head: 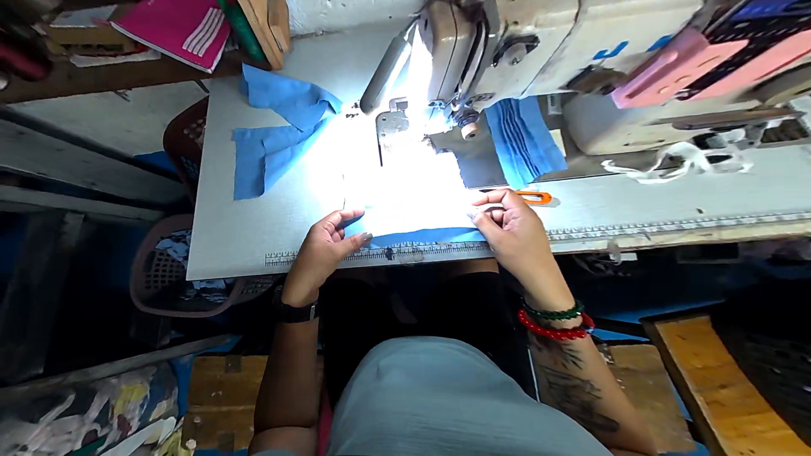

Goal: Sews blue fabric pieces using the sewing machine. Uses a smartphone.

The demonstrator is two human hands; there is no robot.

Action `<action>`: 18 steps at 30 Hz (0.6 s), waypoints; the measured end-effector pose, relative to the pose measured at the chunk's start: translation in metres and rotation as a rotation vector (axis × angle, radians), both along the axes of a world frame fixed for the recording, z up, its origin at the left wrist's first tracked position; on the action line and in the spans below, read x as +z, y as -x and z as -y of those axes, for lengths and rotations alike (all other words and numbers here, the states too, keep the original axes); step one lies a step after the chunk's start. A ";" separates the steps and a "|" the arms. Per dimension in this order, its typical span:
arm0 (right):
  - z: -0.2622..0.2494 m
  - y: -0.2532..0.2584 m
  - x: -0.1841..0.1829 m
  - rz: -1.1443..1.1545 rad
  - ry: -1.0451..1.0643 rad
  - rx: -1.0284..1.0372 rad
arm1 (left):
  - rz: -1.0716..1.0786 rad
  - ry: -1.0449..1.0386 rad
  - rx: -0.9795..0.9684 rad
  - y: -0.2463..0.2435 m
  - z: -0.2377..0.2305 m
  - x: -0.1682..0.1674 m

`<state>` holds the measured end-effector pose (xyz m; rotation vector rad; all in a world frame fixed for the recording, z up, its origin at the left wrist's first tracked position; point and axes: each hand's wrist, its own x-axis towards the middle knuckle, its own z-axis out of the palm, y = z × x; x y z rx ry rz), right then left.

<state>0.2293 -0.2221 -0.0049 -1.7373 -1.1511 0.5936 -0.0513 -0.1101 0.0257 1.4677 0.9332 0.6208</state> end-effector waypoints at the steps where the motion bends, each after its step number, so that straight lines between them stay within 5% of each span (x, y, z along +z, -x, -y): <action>1: 0.001 0.000 0.001 0.018 0.008 0.014 | -0.003 0.012 -0.008 0.001 -0.001 -0.001; 6: 0.013 -0.002 -0.002 0.183 0.071 0.083 | -0.117 -0.054 -0.087 0.007 -0.002 -0.003; 13: 0.034 0.008 -0.002 0.487 0.170 0.149 | -0.612 -0.570 -0.152 0.019 0.007 -0.003; 18: 0.035 0.012 -0.003 0.571 0.035 0.076 | -0.457 -0.822 -0.044 0.016 0.001 -0.017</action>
